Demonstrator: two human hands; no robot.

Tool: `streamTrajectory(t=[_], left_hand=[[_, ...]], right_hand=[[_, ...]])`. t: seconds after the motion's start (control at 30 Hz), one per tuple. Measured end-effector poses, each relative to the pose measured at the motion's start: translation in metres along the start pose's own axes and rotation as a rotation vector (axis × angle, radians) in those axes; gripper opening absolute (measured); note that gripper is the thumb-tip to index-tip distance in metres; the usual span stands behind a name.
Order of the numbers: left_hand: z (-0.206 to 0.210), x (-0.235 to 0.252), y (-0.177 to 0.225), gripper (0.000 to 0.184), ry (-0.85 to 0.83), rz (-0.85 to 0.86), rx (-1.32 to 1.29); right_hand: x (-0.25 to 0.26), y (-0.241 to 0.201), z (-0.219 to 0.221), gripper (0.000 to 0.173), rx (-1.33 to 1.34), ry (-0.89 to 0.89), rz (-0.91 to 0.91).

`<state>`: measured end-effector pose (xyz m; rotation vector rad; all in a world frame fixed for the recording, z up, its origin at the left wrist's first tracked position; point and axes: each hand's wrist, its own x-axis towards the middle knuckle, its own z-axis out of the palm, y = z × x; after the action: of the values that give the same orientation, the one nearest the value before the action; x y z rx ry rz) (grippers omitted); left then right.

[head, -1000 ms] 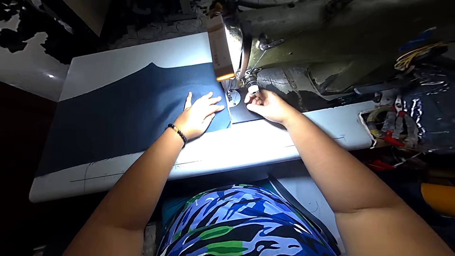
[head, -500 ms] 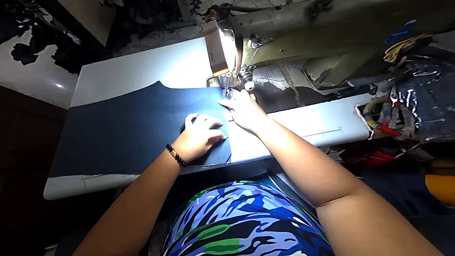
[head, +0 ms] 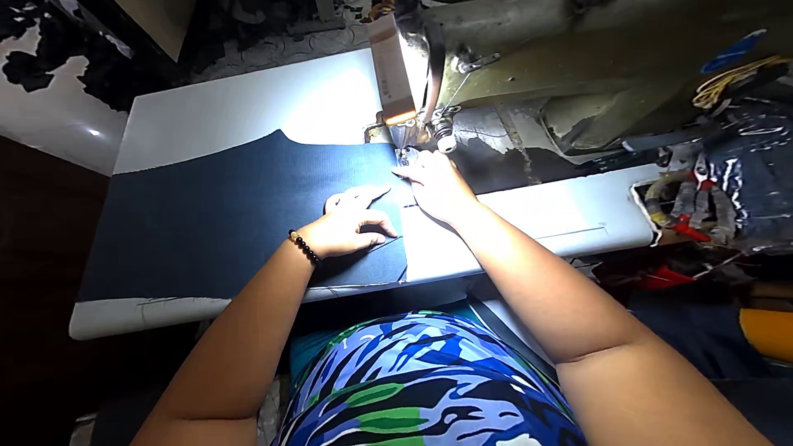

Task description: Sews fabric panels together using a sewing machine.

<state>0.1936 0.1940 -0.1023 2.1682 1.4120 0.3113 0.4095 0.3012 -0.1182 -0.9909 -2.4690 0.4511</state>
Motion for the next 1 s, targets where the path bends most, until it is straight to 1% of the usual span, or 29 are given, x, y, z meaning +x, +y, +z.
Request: streamTrajectory(t=[0.03,0.07,0.13,0.2,0.3,0.37,0.43,0.5,0.57,0.63,0.73,0.83,1.0], left_hand=[[0.001,-0.001,-0.002,0.016,0.010,0.007,-0.032],[0.001,-0.001,-0.003,0.016,0.015,0.011,-0.050],[0.001,-0.001,-0.004,0.016,0.024,0.026,-0.064],[0.002,0.001,-0.005,0.017,0.049,0.056,-0.052],[0.004,0.008,-0.002,0.017,0.044,0.041,-0.050],[0.006,0.014,-0.001,0.018,0.031,0.018,-0.060],[0.007,0.018,0.001,0.019,0.036,0.011,-0.071],[0.008,0.019,0.002,0.020,0.044,0.007,-0.065],[0.008,0.020,0.001,0.020,0.044,0.021,-0.075],[0.009,0.021,0.000,0.019,0.041,0.014,-0.072],[0.008,0.025,-0.001,0.019,0.053,0.011,-0.076],[0.008,0.030,-0.002,0.021,0.072,0.016,-0.059],[0.008,0.039,-0.004,0.021,0.090,0.016,-0.059]], right_hand=[[-0.002,0.002,-0.001,0.036,0.070,0.075,0.011],[-0.003,0.001,-0.006,0.031,0.135,0.106,0.060],[-0.004,0.000,-0.008,0.027,0.178,0.186,0.122],[-0.003,0.003,-0.005,0.026,0.165,0.221,0.125],[0.002,0.009,-0.004,0.025,0.149,0.171,0.184],[0.005,0.012,-0.006,0.028,0.127,0.130,0.246],[0.010,0.012,-0.014,0.035,0.073,0.016,0.319],[0.015,0.011,-0.016,0.037,-0.033,-0.092,0.351],[0.018,0.009,-0.014,0.040,-0.125,-0.142,0.391],[0.021,0.006,-0.013,0.048,-0.187,-0.209,0.488],[0.024,0.004,-0.014,0.056,-0.181,-0.174,0.594],[0.022,0.004,-0.016,0.055,-0.138,-0.130,0.562],[0.012,0.012,-0.009,0.048,-0.072,0.071,0.377]])
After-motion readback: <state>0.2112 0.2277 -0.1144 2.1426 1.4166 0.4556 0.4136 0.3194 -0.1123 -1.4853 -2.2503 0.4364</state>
